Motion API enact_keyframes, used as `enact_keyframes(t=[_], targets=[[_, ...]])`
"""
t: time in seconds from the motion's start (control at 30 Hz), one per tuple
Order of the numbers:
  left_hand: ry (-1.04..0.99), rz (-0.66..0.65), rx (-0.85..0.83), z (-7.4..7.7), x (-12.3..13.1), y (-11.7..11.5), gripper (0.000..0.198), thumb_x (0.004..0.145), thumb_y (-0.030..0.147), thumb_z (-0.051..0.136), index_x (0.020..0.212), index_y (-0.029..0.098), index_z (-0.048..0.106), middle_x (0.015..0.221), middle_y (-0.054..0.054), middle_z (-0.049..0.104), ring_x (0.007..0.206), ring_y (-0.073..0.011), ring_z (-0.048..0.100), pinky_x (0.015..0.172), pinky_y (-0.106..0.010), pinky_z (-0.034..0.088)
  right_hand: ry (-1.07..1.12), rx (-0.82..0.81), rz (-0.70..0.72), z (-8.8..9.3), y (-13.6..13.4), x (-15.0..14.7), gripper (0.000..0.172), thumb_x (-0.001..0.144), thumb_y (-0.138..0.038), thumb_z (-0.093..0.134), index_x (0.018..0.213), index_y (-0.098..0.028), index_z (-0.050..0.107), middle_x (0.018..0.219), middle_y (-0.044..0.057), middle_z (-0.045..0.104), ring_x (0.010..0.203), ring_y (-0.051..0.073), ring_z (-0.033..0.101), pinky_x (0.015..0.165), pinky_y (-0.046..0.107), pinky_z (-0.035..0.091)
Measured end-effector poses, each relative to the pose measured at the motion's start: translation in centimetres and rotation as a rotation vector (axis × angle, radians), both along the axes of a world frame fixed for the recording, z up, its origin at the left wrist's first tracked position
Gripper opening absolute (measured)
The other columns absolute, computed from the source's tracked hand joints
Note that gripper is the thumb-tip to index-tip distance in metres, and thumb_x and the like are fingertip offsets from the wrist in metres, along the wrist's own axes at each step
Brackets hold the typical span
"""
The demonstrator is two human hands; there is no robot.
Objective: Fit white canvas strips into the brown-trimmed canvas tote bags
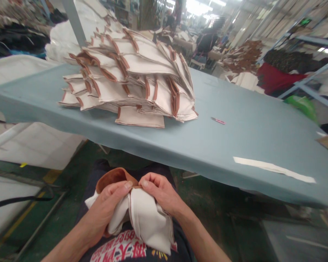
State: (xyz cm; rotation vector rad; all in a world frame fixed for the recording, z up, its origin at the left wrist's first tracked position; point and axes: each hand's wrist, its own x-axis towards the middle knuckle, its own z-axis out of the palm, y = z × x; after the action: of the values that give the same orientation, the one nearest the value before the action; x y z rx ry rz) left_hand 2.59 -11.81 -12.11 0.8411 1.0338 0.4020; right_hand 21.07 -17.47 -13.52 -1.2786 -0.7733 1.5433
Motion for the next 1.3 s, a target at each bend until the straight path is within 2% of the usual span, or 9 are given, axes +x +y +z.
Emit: enact_keyframes(t=[0.17,0.43,0.57,0.73,0.93,1.07,1.2,1.3], targets=[[-0.009,0.004,-0.004,0.5,0.0,-0.1,0.064,0.067,0.077,0.09,0.074,0.016,0.073,0.057,0.001,0.065,0.049,-0.0099,0.048,0.046,-0.018,0.039,-0.002,-0.005,0.007,0.2,-0.1,-0.2,0.071,0.075,-0.085,0.081,0.089,-0.017,0.066,0.072,-0.004,0.055,0.062,0.01,0.038,0.059,0.025,0.029],[0.005,0.022,-0.007,-0.4,-0.5,-0.6,0.064,0.068,0.077,0.09,0.075,0.016,0.072,0.059,0.001,0.066,0.05,-0.0102,0.049,0.045,-0.018,0.038,-0.009,-0.034,0.002,0.3,-0.3,-0.2,0.076,0.071,-0.089,0.081,0.089,-0.017,0.066,0.073,-0.004,0.055,0.062,0.009,0.038,0.059,0.025,0.028],[0.014,0.059,0.001,-0.1,-0.4,-0.7,0.061,0.069,0.073,0.091,0.073,0.015,0.072,0.059,0.001,0.065,0.051,-0.0095,0.049,0.047,-0.017,0.039,0.004,-0.032,0.002,0.3,-0.4,-0.3,0.075,0.071,-0.088,0.082,0.089,-0.017,0.066,0.071,-0.005,0.054,0.062,0.009,0.037,0.058,0.024,0.028],[-0.036,0.03,0.001,0.2,-0.2,-0.5,0.061,0.065,0.072,0.094,0.072,0.014,0.075,0.06,-0.002,0.068,0.052,-0.0105,0.05,0.047,-0.018,0.042,0.013,-0.036,0.005,0.4,-0.4,-0.3,0.074,0.072,-0.088,0.082,0.09,-0.018,0.065,0.07,-0.005,0.054,0.06,0.009,0.037,0.057,0.024,0.028],[0.003,0.019,-0.007,0.5,-0.2,-0.7,0.064,0.065,0.077,0.091,0.071,0.016,0.074,0.056,0.002,0.061,0.049,-0.0089,0.044,0.043,-0.017,0.034,0.006,-0.028,0.0,0.2,-0.6,-0.3,0.074,0.071,-0.088,0.082,0.089,-0.017,0.066,0.071,-0.004,0.055,0.06,0.009,0.038,0.057,0.025,0.027],[0.008,0.02,0.0,0.4,-0.2,-0.6,0.066,0.064,0.077,0.092,0.074,0.015,0.075,0.059,0.0,0.066,0.052,-0.01,0.049,0.048,-0.018,0.039,0.017,-0.031,-0.005,0.1,-0.6,-0.2,0.073,0.073,-0.086,0.083,0.09,-0.017,0.067,0.072,-0.004,0.055,0.06,0.009,0.038,0.058,0.025,0.027],[-0.009,0.015,-0.035,0.4,0.1,-0.5,0.07,0.057,0.079,0.095,0.074,0.014,0.074,0.061,-0.002,0.069,0.052,-0.0115,0.051,0.048,-0.019,0.041,0.029,-0.04,-0.015,0.0,-0.5,-0.1,0.075,0.07,-0.087,0.084,0.089,-0.016,0.067,0.071,-0.005,0.056,0.061,0.009,0.039,0.057,0.024,0.028],[-0.003,0.024,-0.028,0.7,0.2,-0.7,0.067,0.061,0.077,0.094,0.072,0.015,0.074,0.058,0.0,0.066,0.051,-0.0109,0.048,0.047,-0.019,0.038,0.037,-0.042,-0.016,0.0,-0.6,0.0,0.076,0.07,-0.087,0.085,0.09,-0.016,0.067,0.072,-0.005,0.056,0.061,0.008,0.039,0.057,0.023,0.028]])
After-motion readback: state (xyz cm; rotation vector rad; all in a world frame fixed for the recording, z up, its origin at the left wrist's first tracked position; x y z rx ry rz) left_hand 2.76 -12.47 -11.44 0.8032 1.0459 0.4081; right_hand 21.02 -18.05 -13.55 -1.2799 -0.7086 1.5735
